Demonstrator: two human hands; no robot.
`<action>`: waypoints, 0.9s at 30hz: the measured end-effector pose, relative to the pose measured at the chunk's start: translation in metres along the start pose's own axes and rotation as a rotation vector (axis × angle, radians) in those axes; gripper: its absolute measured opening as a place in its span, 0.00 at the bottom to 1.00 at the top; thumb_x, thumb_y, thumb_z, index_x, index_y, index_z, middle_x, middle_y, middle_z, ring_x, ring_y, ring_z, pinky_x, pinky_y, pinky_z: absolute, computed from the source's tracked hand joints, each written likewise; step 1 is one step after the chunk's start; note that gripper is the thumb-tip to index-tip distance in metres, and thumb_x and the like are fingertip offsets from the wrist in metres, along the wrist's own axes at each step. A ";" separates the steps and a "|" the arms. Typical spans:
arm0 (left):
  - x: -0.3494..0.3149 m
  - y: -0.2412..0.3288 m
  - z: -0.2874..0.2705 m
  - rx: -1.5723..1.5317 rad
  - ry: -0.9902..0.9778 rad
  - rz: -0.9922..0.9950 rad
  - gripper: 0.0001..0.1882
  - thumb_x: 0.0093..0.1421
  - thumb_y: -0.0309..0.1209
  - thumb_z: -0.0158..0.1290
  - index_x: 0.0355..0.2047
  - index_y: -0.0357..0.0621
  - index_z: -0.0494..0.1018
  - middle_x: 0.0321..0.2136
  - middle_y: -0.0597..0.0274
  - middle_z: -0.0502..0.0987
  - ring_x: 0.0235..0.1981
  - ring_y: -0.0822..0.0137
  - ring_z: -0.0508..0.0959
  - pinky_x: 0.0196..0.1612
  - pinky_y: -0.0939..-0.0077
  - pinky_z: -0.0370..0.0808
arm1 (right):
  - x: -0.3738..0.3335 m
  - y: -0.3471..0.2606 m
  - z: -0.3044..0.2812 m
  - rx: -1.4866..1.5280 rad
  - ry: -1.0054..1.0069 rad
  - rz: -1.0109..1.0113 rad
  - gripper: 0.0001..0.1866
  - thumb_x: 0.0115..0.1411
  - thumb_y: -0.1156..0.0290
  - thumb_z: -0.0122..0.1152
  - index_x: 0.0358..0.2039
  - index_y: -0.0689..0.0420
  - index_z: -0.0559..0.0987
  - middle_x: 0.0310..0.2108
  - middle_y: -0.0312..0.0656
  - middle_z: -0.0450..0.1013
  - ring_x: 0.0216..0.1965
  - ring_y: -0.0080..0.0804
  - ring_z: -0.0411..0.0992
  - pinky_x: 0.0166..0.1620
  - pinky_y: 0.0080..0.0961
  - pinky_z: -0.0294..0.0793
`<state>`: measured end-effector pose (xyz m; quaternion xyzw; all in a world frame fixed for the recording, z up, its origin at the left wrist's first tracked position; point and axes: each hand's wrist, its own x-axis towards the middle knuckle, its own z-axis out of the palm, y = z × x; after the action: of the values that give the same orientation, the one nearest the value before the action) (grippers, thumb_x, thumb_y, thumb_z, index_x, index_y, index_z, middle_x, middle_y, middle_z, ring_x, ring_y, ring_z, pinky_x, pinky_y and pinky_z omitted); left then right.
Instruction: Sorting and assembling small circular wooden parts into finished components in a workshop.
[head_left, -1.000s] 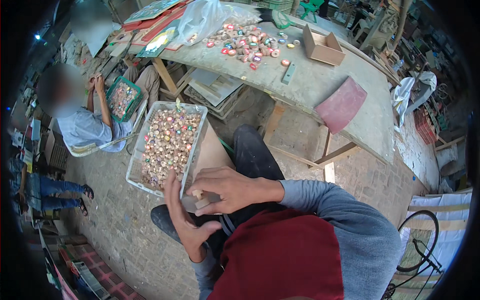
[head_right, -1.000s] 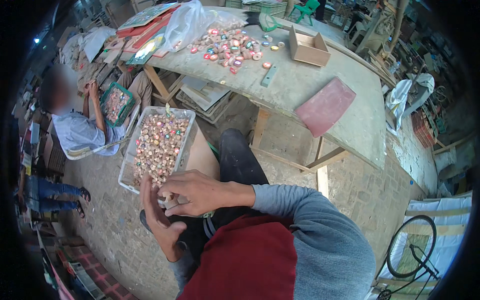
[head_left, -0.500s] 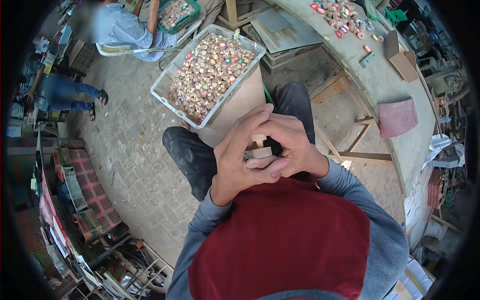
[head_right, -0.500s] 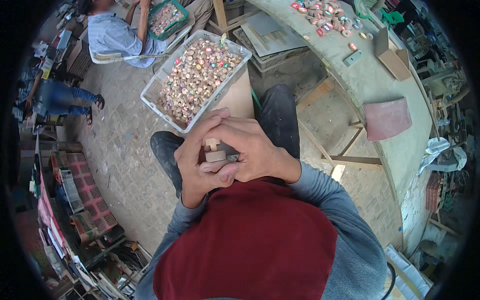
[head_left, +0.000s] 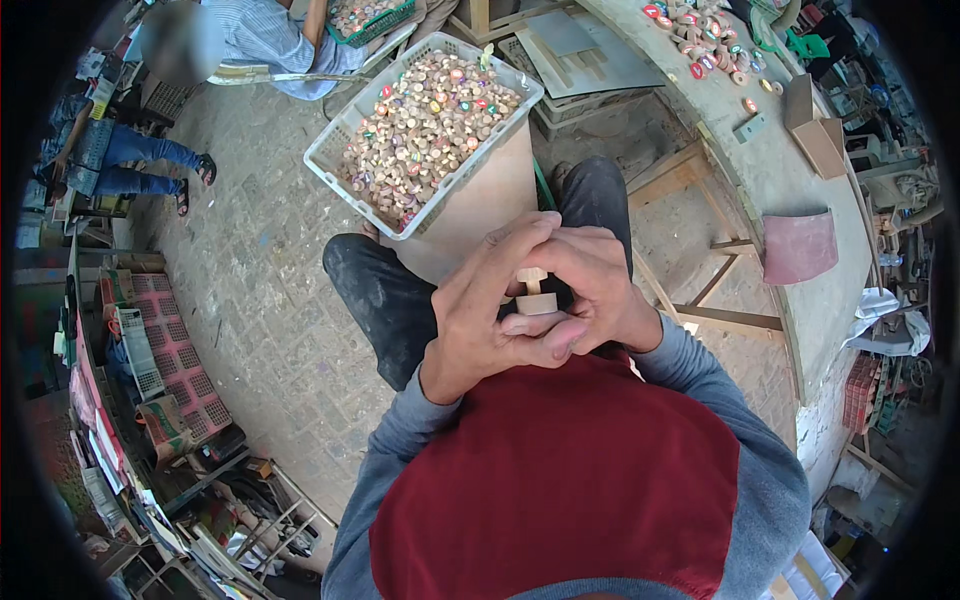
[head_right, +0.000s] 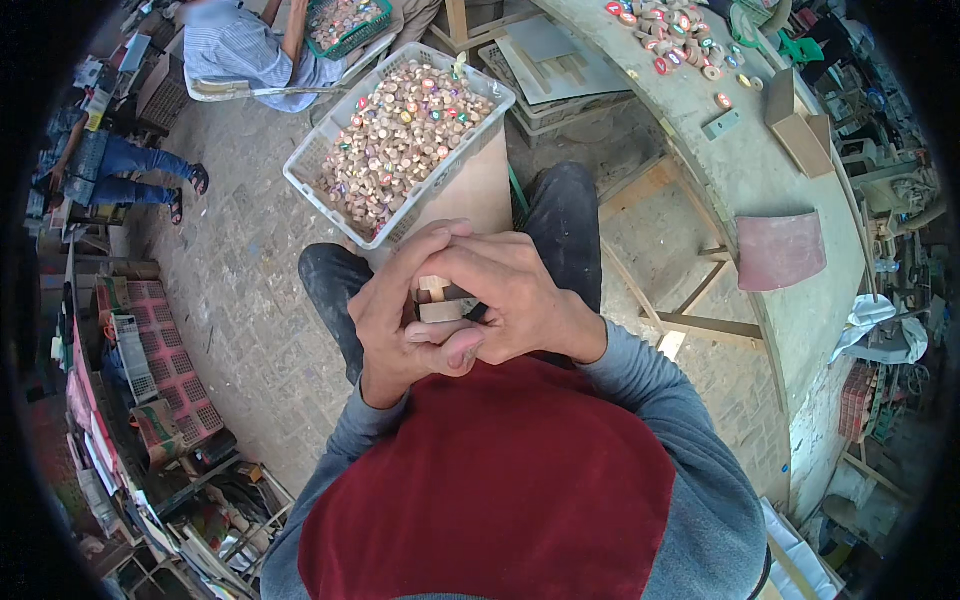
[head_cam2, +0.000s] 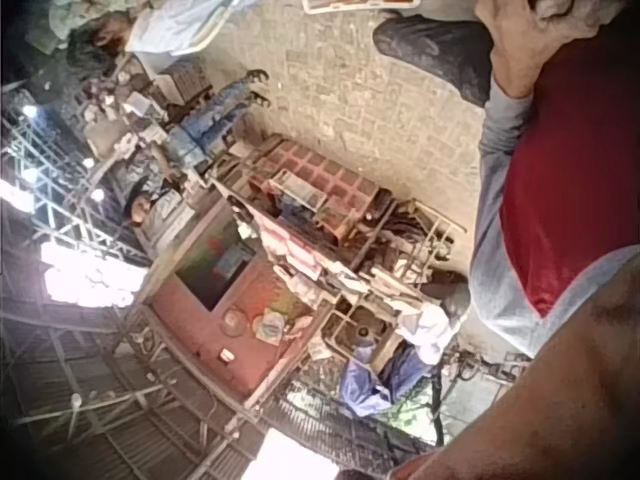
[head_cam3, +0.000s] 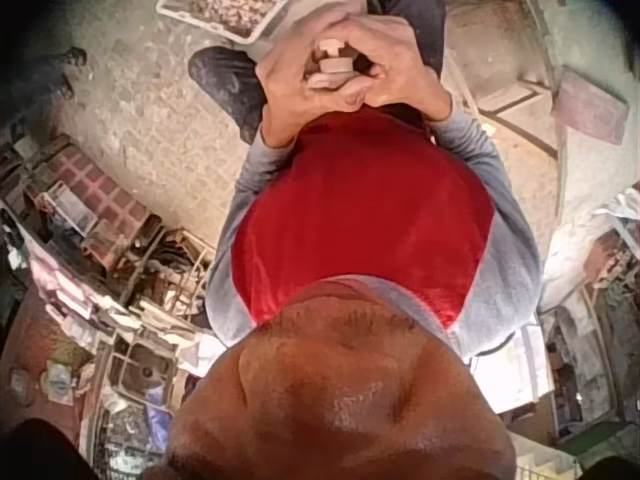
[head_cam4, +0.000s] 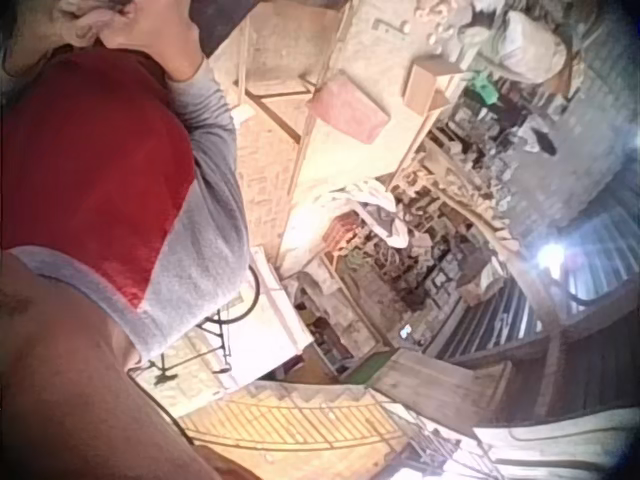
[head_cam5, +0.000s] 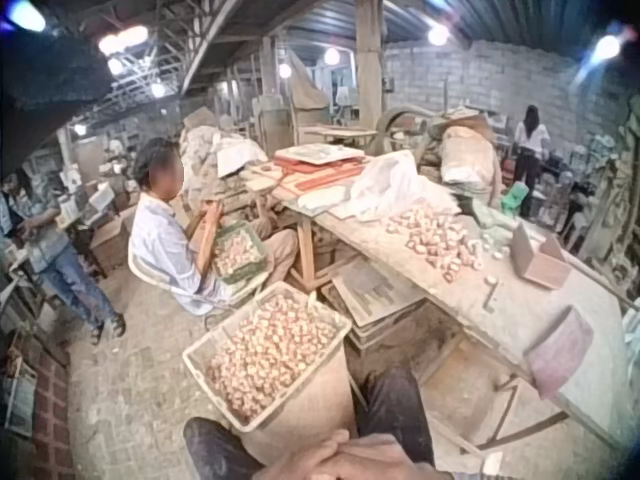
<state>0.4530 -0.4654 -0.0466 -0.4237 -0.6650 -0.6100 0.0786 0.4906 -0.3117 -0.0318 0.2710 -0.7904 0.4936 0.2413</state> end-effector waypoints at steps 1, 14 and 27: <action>-0.001 -0.001 0.000 0.005 0.002 -0.005 0.42 0.47 0.49 0.69 0.54 0.30 0.69 0.49 0.40 0.76 0.49 0.54 0.79 0.51 0.65 0.76 | 0.001 0.001 0.000 0.004 -0.010 -0.003 0.22 0.49 0.63 0.74 0.40 0.61 0.77 0.29 0.42 0.75 0.28 0.40 0.75 0.30 0.30 0.74; -0.013 -0.002 -0.021 -0.266 0.051 -0.327 0.31 0.56 0.24 0.58 0.60 0.31 0.64 0.34 0.55 0.77 0.38 0.68 0.78 0.45 0.74 0.74 | 0.015 0.008 -0.004 -0.176 -0.107 -0.027 0.22 0.48 0.69 0.72 0.44 0.57 0.77 0.32 0.43 0.71 0.31 0.42 0.70 0.34 0.34 0.71; -0.018 -0.010 -0.027 -0.770 0.022 -0.498 0.38 0.58 0.18 0.53 0.67 0.34 0.51 0.38 0.56 0.79 0.43 0.68 0.78 0.53 0.71 0.71 | 0.016 0.014 -0.002 -0.130 -0.131 -0.069 0.21 0.46 0.65 0.74 0.41 0.55 0.79 0.29 0.37 0.70 0.30 0.37 0.68 0.33 0.32 0.69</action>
<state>0.4459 -0.4967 -0.0585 -0.2428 -0.4705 -0.8176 -0.2264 0.4695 -0.3077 -0.0300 0.3135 -0.8250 0.4139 0.2231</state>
